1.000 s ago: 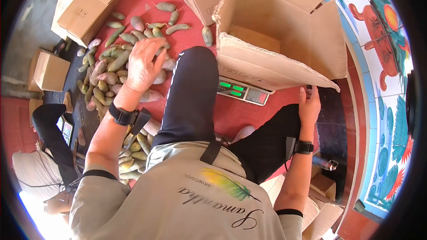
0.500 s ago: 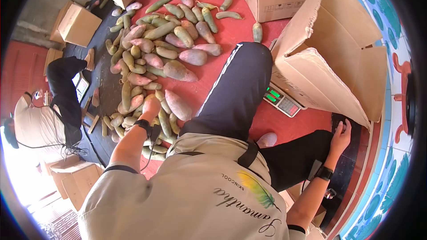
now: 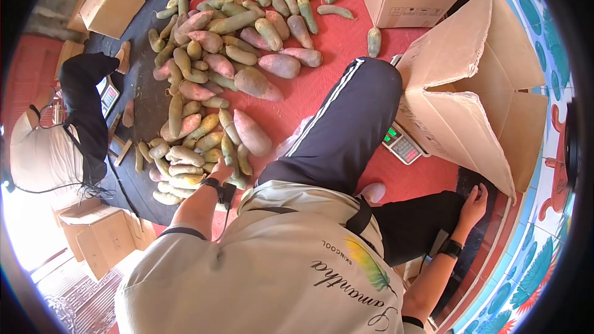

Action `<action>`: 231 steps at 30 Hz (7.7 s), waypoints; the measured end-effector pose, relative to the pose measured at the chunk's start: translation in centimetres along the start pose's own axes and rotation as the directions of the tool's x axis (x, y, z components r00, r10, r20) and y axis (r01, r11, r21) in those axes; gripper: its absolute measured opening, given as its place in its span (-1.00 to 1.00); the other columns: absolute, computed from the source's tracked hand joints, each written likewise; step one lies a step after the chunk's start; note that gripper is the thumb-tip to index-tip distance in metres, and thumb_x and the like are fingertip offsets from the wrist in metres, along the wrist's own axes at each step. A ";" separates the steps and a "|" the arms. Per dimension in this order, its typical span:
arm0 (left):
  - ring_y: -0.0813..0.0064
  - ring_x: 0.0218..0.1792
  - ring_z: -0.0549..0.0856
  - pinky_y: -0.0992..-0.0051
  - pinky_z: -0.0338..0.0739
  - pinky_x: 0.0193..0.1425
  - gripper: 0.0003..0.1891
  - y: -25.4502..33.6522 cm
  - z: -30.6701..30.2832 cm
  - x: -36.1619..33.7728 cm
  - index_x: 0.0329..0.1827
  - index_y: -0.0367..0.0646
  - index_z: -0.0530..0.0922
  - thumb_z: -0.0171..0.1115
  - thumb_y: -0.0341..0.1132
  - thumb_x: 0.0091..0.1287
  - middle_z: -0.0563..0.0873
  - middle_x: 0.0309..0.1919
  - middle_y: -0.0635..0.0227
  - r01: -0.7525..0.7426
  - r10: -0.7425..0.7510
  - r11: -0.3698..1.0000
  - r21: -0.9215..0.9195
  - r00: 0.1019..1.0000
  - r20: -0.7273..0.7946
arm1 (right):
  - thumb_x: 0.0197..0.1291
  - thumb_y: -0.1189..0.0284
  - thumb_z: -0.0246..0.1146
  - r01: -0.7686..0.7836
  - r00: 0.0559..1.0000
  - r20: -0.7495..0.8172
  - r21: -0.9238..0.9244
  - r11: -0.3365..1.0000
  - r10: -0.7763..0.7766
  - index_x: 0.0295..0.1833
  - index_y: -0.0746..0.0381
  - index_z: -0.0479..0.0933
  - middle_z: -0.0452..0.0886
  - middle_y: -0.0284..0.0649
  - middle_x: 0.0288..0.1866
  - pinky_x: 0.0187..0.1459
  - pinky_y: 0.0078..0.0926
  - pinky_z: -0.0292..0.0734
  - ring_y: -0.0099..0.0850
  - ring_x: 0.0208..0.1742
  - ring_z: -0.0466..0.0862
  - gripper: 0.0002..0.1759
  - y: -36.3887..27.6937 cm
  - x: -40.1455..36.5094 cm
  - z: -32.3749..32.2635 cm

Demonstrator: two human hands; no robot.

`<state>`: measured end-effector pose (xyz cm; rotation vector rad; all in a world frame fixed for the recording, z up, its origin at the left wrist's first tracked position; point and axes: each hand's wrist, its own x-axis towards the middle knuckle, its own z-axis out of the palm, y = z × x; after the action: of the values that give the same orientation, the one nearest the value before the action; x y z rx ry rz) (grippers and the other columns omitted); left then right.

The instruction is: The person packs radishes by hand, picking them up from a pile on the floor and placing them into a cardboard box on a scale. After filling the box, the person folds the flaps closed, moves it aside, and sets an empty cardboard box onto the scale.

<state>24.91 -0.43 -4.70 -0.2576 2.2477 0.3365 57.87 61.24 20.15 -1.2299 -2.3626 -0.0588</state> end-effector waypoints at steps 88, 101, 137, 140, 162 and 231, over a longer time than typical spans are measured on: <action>0.63 -0.63 0.52 0.61 0.36 -0.60 -0.72 28.8 -16.1 -13.8 -0.39 -0.21 0.49 0.03 -0.17 0.34 0.61 -0.62 0.35 -0.774 0.767 0.503 -0.385 0.605 -0.213 | 0.19 0.41 0.09 -0.034 0.999 -0.029 0.115 0.993 0.038 -0.17 0.31 0.51 0.56 -0.06 -0.24 -0.20 -0.33 0.47 -0.11 -0.23 0.58 -0.80 -2.7 -1.0 -1.7; 0.29 -0.14 0.66 0.36 0.48 0.01 -0.76 46.1 -18.7 -32.3 -0.25 -0.21 0.43 -0.08 -0.21 0.41 0.64 -0.40 0.31 -0.721 0.949 -0.309 -0.620 -0.189 -0.253 | 0.18 0.41 0.09 -0.080 0.996 -0.026 0.141 0.987 0.084 -0.17 0.30 0.52 0.56 -0.06 -0.22 -0.17 -0.32 0.46 -0.11 -0.20 0.57 -0.80 -2.6 -1.2 -1.7; 0.43 -0.52 0.59 0.40 0.46 -0.44 -0.91 8.2 -5.1 7.9 -0.41 -0.05 0.54 0.09 -0.30 0.11 0.59 -0.55 0.40 -0.567 0.597 0.160 0.808 0.708 0.379 | 0.16 0.42 0.11 -0.061 0.992 0.114 0.003 0.998 0.061 -0.16 0.31 0.53 0.59 -0.04 -0.23 -0.20 -0.36 0.49 -0.15 -0.24 0.61 -0.79 -2.0 -0.1 -1.1; 0.37 -0.41 0.63 0.29 0.51 -0.32 -0.79 1.2 1.7 12.8 -0.18 -0.05 0.53 0.13 -0.26 0.13 0.62 -0.41 0.43 -0.436 0.264 0.821 0.368 0.863 0.432 | 0.16 0.41 0.11 -0.033 0.993 0.116 -0.020 0.999 0.035 -0.17 0.31 0.53 0.59 -0.05 -0.22 -0.20 -0.35 0.49 -0.15 -0.24 0.61 -0.79 -2.4 0.0 -1.1; 0.45 -0.31 0.66 0.43 0.51 -0.37 -0.79 13.8 -3.2 3.4 -0.10 -0.04 0.54 0.10 -0.34 0.20 0.65 -0.32 0.41 0.125 0.073 0.668 -0.733 0.970 0.233 | 0.18 0.42 0.09 0.033 0.987 0.160 -0.069 0.997 -0.022 -0.18 0.29 0.52 0.59 -0.05 -0.25 -0.21 -0.33 0.49 -0.14 -0.24 0.61 -0.81 -3.0 0.3 -1.1; 0.55 -0.28 0.57 0.56 0.46 -0.20 -0.70 36.8 -17.7 -20.8 0.11 -0.11 0.41 0.08 -0.32 0.32 0.56 -0.09 0.32 -0.726 0.760 -0.162 -0.668 0.340 -0.554 | 0.12 0.45 0.12 -0.055 0.997 -0.046 0.022 0.998 0.055 -0.26 0.25 0.51 0.55 -0.09 -0.32 -0.30 -0.24 0.48 -0.06 -0.31 0.57 -0.88 -4.8 -0.7 -2.6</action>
<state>14.63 30.04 28.00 0.6921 1.6141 2.2201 55.44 57.19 23.03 -1.2696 -2.2829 -0.0450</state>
